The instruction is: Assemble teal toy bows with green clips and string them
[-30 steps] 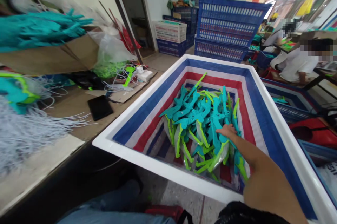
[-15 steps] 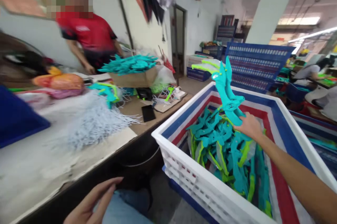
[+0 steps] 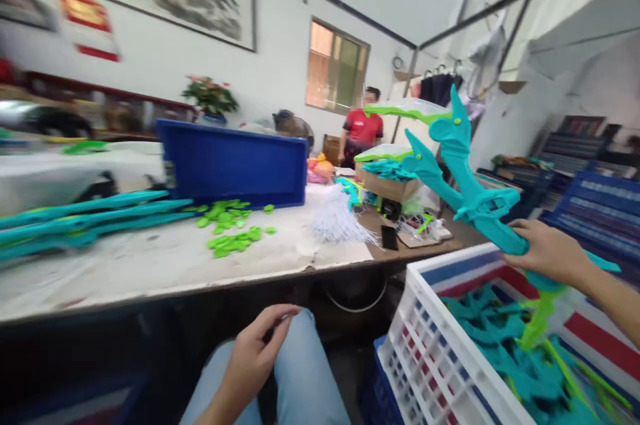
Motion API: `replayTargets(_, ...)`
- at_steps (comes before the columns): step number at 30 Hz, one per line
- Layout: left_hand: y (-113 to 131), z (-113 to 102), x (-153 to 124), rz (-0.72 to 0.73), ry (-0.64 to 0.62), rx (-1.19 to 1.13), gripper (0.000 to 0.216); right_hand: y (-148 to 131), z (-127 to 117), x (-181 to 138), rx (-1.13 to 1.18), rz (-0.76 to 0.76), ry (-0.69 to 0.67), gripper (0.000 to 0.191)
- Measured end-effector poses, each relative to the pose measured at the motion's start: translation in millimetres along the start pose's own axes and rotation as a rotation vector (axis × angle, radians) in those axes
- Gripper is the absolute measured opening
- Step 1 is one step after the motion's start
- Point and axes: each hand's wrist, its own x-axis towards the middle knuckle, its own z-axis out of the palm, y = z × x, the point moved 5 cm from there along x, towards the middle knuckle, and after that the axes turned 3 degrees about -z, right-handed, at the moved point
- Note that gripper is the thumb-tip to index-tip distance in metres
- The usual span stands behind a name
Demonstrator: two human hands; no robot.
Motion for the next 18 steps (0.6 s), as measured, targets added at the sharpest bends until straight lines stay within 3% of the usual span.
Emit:
replayTargets(5,8.0,-35.5,-8.7,-0.030,0.124,-0.035,0.022,-60.1,-38.7,51.7,0.060,-0.219,0.113,0.040)
replayTargets(11,10.7,-66.2,-16.3,-0.043,0.235,-0.065,0.021,-142.2,-74.7,81.0,0.113,-0.391,0.132,0.037)
replayTargets(15,2.8,-76.4,-18.6,-0.127,0.226,-0.130,0.022,-196.8,-90.6,93.8,0.158,-0.481,0.141,0.037)
replayTargets(18,-7.8,-80.1,-11.6,-0.243,0.192,-0.284,0.027,-252.5,-100.7,95.5,0.161,-0.615,0.137,0.032)
